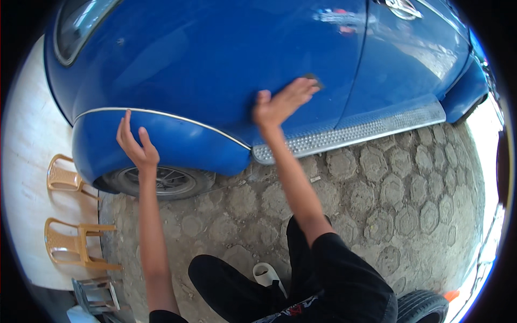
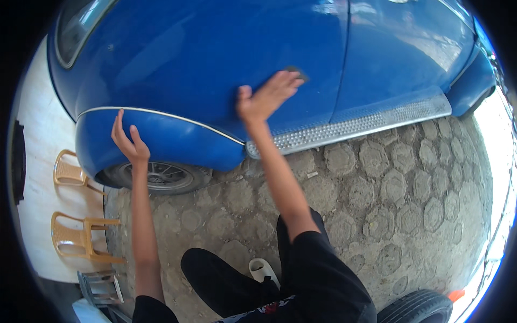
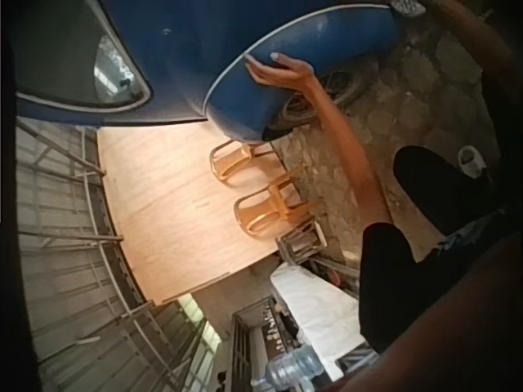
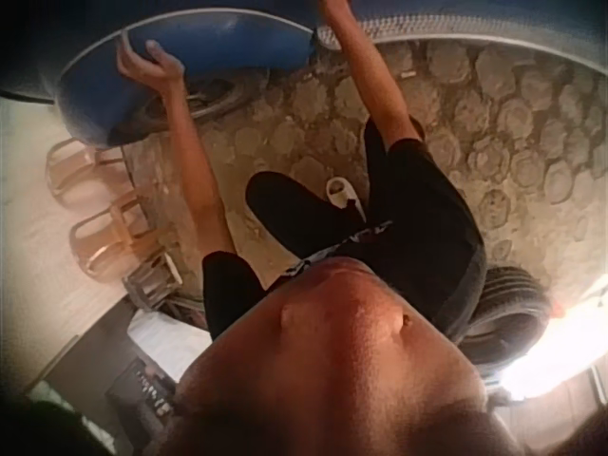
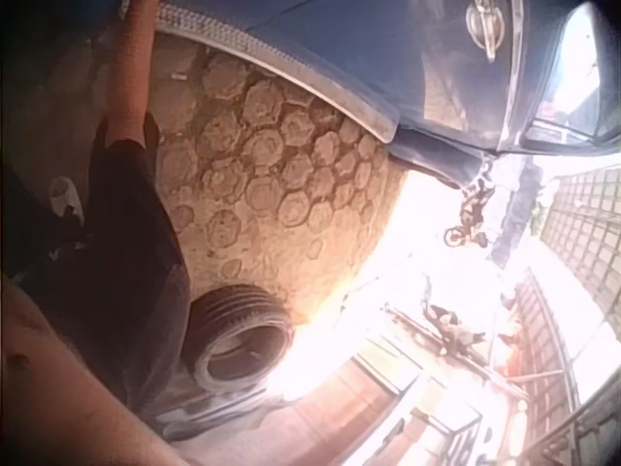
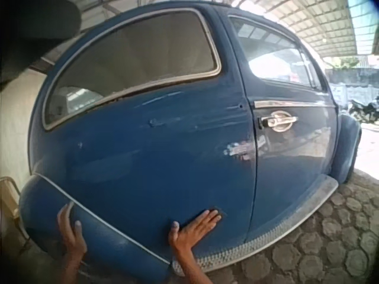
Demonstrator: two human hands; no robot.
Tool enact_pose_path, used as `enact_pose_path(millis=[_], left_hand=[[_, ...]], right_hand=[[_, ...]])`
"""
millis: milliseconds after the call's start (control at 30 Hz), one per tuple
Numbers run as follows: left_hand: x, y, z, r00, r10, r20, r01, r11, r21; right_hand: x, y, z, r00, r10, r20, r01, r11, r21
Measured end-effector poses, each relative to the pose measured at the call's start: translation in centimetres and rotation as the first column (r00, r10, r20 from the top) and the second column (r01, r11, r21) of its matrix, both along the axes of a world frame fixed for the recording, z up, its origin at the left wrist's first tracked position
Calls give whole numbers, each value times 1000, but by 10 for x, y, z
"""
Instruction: The person sands the exterior of a blue car with sandpaper, dips sandpaper into a bucket of water, and wipes down the car body with a cloth.
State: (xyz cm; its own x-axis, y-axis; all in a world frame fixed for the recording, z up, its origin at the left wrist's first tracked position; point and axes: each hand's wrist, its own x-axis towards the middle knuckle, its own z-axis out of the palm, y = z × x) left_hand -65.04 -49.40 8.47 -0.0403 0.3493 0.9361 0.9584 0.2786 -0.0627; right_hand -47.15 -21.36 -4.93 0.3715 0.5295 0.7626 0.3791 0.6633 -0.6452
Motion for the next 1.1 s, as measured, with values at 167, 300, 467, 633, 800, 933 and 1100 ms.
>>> enact_pose_path(millis=[167, 300, 467, 633, 800, 933, 1100], left_hand=[[50, 62, -50, 976, -206, 64, 205, 978, 28], [85, 94, -89, 953, -262, 154, 246, 962, 117], [94, 115, -123, 947, -274, 166, 257, 959, 116], [76, 100, -123, 979, -185, 91, 172, 976, 134], [66, 98, -126, 986, -164, 41, 161, 984, 71], [65, 107, -131, 981, -188, 55, 183, 979, 91], [67, 107, -130, 993, -114, 29, 111, 989, 96]], right_hand=[[-29, -42, -60, 917, 13, 399, -114, 967, 229], [23, 5, -97, 678, -176, 714, -215, 881, 422], [132, 83, -105, 698, -30, 715, -183, 958, 220], [168, 104, -117, 970, 81, 230, -42, 985, -167], [84, 63, -137, 974, 58, 219, -60, 998, 1], [40, -5, -164, 812, 197, 549, -254, 967, 30], [50, -16, -172, 524, 153, 838, -383, 921, 72]])
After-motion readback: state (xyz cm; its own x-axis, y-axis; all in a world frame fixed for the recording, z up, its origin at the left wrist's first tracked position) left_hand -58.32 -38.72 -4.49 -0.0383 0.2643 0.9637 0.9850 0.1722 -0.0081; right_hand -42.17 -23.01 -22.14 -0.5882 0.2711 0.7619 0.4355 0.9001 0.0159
